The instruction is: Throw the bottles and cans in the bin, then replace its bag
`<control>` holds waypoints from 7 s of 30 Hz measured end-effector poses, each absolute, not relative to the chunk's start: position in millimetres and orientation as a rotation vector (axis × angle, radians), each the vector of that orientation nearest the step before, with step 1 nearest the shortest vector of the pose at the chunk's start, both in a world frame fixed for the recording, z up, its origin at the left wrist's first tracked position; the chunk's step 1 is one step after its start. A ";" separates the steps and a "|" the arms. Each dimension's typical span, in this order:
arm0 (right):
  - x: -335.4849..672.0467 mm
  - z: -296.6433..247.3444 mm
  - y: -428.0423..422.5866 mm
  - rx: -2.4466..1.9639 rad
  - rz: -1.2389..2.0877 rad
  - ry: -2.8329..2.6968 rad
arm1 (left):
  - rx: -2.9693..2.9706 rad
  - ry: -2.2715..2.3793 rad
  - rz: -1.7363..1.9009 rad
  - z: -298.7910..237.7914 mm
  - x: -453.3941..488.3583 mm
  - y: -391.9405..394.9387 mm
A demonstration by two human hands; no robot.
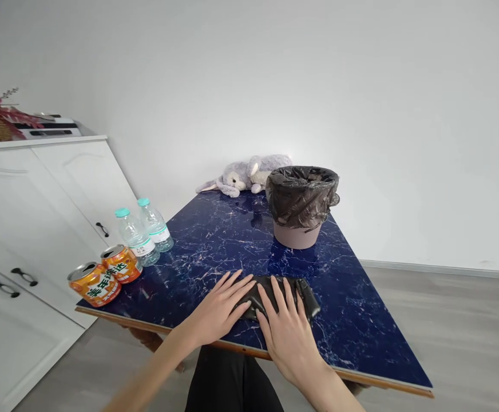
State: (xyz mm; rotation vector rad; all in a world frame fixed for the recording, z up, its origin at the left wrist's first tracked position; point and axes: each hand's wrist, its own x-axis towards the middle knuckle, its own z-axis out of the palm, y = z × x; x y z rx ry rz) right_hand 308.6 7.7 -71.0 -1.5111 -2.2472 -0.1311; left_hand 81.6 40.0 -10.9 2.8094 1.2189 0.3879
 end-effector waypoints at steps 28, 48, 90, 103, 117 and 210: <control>451.7 -87.5 66.6 -1.527 -0.211 -2.098 | 2.459 1.638 0.540 -21.7 45.7 38.3; 379.8 -50.8 1.3 -1.390 0.868 -1.705 | 2.472 1.650 0.705 -31.4 44.9 37.6; 378.5 -48.6 2.9 -1.361 0.801 -1.717 | 2.491 1.637 0.800 -27.4 45.7 33.8; 377.6 -45.6 1.7 -1.367 0.792 -1.730 | 2.482 1.640 0.802 -26.7 45.7 34.0; 379.3 -51.6 2.3 -1.382 0.838 -1.723 | 2.490 1.657 0.813 -28.5 45.1 33.7; 378.4 -50.7 2.0 -1.388 0.754 -1.716 | 2.501 1.638 0.868 -29.5 45.0 32.7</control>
